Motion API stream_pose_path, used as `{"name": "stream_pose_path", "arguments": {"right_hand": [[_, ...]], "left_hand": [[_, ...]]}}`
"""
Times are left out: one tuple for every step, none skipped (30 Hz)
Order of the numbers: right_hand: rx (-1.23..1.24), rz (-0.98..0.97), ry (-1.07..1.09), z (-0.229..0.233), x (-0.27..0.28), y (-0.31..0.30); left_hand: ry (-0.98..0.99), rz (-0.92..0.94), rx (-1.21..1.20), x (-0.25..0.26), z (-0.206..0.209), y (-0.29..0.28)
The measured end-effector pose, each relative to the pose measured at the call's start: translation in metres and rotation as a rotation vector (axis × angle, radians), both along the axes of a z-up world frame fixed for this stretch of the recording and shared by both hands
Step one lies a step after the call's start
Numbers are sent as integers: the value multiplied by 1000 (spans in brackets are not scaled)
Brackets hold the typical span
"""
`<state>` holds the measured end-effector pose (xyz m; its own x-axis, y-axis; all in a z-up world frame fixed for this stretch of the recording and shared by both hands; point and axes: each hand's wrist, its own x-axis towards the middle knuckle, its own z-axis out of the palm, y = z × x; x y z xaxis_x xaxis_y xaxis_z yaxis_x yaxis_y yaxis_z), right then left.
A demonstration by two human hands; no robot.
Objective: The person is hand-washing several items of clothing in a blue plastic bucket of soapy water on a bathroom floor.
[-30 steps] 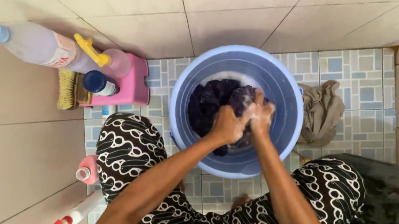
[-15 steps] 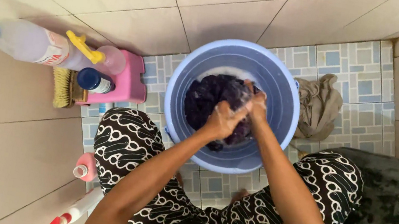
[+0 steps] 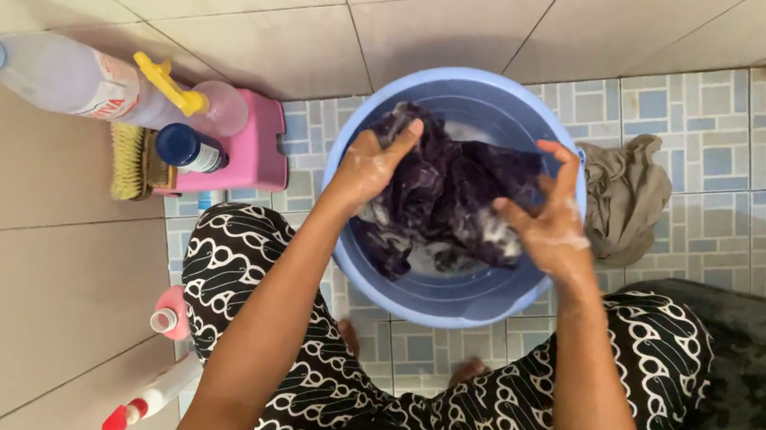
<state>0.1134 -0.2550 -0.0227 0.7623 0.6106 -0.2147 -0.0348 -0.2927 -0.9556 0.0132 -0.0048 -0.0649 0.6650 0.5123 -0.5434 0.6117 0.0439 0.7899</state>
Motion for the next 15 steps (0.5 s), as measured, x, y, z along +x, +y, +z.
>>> {"name": "stream_pose_path", "arguments": {"right_hand": [[-7,3,-1,-4,3,-8],[117,-55,121,-7,7,-16],[244,-114,235,-8,14,-24],[240,-112,226,-16,18,-29],[409,-245,466,-25,22,-34],[579,-379,706,-33,27,-39],[580,-377,700,-39,28,-42],[687,-429,834,-45,30,-45],[796,-481,969,-51,31,-49],[798,-480,964,-40,28,-48],[865,-451,994,-31,24,-46],[933,-420,1023,-22,19,-44],[931,-420,1024,-9,13,-36],[900,-377,972,4,6,-27],[864,-331,920,17,0,-19]], "left_hand": [[-1,3,-7,-4,-1,-2],[124,-173,206,-7,-2,-4],[241,-349,424,-7,-1,-5],[231,-346,421,-10,3,-10],[273,-427,521,-14,7,-14],[316,-507,622,-17,12,-18],[310,-505,623,-21,30,-20],[310,-495,714,-24,48,-22],[309,-485,805,-28,66,-24],[304,-484,807,-28,79,-27],[118,-462,883,-29,93,-30],[-70,-438,953,-30,105,-32],[-69,-437,952,-24,99,-42],[-252,-463,896,-19,92,-52],[-433,-480,834,-15,86,-63]]}}
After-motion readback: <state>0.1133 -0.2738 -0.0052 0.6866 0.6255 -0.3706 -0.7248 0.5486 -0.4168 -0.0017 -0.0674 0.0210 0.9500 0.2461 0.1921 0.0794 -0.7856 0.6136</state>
